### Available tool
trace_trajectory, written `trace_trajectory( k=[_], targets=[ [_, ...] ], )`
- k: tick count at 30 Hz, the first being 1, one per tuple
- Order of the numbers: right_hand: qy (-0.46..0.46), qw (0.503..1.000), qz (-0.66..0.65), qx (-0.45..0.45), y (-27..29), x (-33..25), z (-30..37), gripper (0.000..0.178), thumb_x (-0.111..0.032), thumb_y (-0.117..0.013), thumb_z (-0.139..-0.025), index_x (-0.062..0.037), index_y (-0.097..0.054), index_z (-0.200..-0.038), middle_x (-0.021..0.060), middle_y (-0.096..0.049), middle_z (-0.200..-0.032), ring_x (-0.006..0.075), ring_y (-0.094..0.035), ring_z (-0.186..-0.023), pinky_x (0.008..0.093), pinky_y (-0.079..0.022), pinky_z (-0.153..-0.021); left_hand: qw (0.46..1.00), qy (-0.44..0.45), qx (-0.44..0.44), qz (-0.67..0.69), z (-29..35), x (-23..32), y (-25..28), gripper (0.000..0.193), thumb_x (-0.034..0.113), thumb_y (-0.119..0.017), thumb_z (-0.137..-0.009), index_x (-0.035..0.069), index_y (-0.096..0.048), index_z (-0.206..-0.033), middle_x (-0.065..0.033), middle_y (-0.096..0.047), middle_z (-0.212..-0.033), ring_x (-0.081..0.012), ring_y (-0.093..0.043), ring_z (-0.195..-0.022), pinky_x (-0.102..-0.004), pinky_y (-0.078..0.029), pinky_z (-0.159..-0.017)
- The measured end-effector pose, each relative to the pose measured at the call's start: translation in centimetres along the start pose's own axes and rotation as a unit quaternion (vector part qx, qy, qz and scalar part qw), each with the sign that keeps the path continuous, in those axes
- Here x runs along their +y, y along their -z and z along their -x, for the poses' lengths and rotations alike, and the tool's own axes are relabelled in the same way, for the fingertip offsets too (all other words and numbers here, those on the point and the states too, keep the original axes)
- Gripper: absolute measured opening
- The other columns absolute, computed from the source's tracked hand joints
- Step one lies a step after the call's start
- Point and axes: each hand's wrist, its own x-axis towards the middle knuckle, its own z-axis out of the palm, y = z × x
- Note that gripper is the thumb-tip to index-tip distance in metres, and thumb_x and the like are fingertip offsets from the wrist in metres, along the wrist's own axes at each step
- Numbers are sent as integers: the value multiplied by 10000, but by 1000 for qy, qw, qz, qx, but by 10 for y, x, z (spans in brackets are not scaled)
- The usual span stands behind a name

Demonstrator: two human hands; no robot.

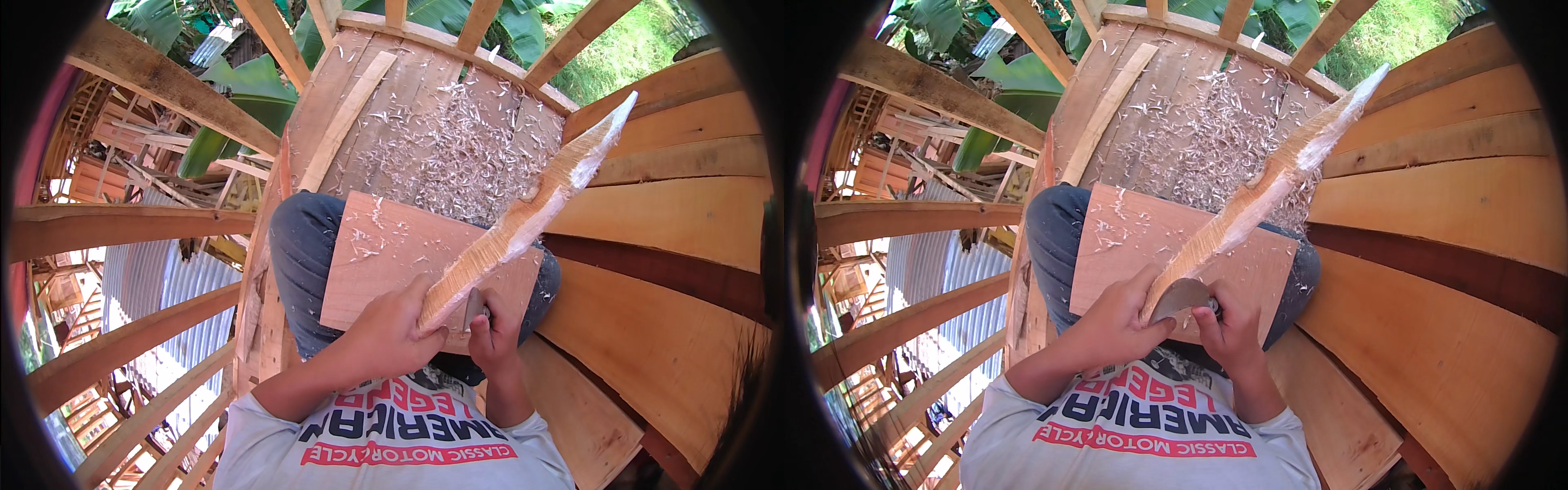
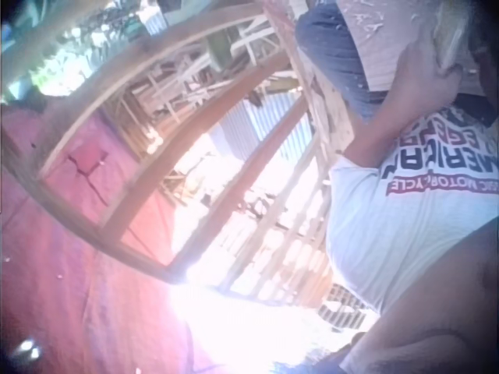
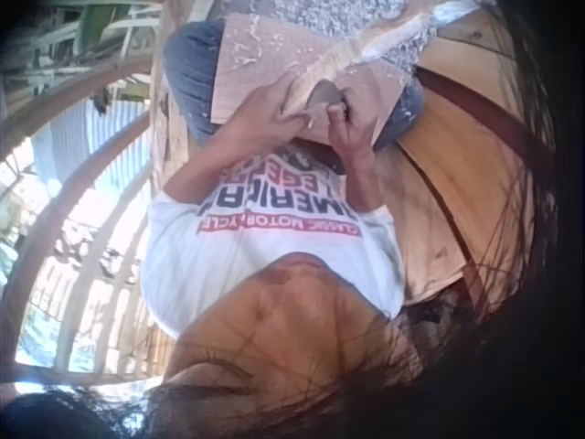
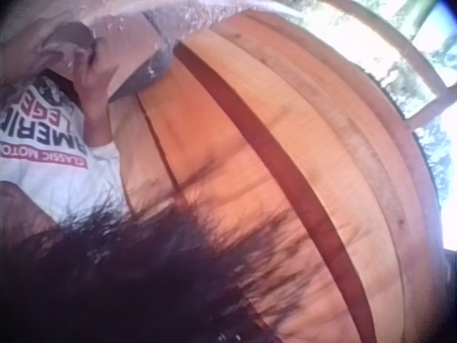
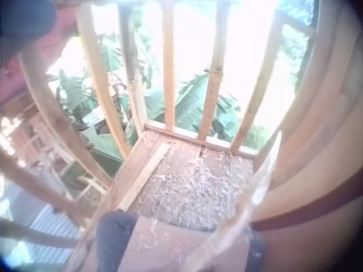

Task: The person sits cross-legged and uses a curved knife to shave and shape a long, thin piece of wood. They hold the wood against a flat board on their lap and repeatedly scrape the surface to remove shavings, refining the wood's shape.

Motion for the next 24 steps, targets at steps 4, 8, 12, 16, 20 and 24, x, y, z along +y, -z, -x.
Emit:
trace_trajectory(
  k=[4,8,12,16,20,24],
  targets=[
    [18,999,-32,13,0,8,-1,489,-470,-584,-871,-15,-540,-697,91,-419,-548,222,-445,-471,320,-337,-457,1000,1,-14,-27,0,0,-2,369,104,-647,-751,-24,-483,-1056,-218,-611,-806,-371,-624,-784,-389,-464,-676],
    [19,996,-81,-15,-1,15,0,531,-507,-585,-860,-16,-536,-662,90,-419,-537,231,-453,-467,318,-345,-458,999,-4,-43,25,-1,-2,-3,381,60,-651,-746,-22,-485,-1079,-200,-609,-841,-325,-632,-798,-343,-463,-695],
    [32,999,-5,-6,4,14,-5,595,-587,-600,-805,-21,-538,-632,100,-426,-537,263,-466,-473,326,-358,-461,995,-8,-74,59,0,1,0,358,34,-621,-742,-17,-471,-1063,-191,-581,-812,-320,-606,-760,-348,-448,-681],
    [89,991,89,48,7,26,-8,634,-646,-609,-741,-27,-535,-623,109,-440,-533,295,-490,-480,338,-373,-459,993,20,-100,63,4,-1,0,357,24,-591,-743,-15,-454,-1070,-170,-539,-758,-293,-559,-695,-346,-431,-662],
    [70,979,169,95,14,28,-9,640,-657,-617,-717,-34,-519,-611,110,-443,-519,307,-499,-477,353,-374,-449,987,72,-120,78,7,0,-3,366,18,-566,-740,-17,-441,-1082,-125,-497,-749,-207,-511,-675,-317,-418,-654],
    [66,965,221,128,29,31,-22,622,-632,-631,-728,-36,-506,-603,110,-435,-512,301,-484,-459,353,-363,-435,984,67,-122,112,6,-14,-10,364,52,-565,-742,-43,-458,-1077,-206,-557,-825,-289,-570,-754,-361,-445,-700]
  ],
)
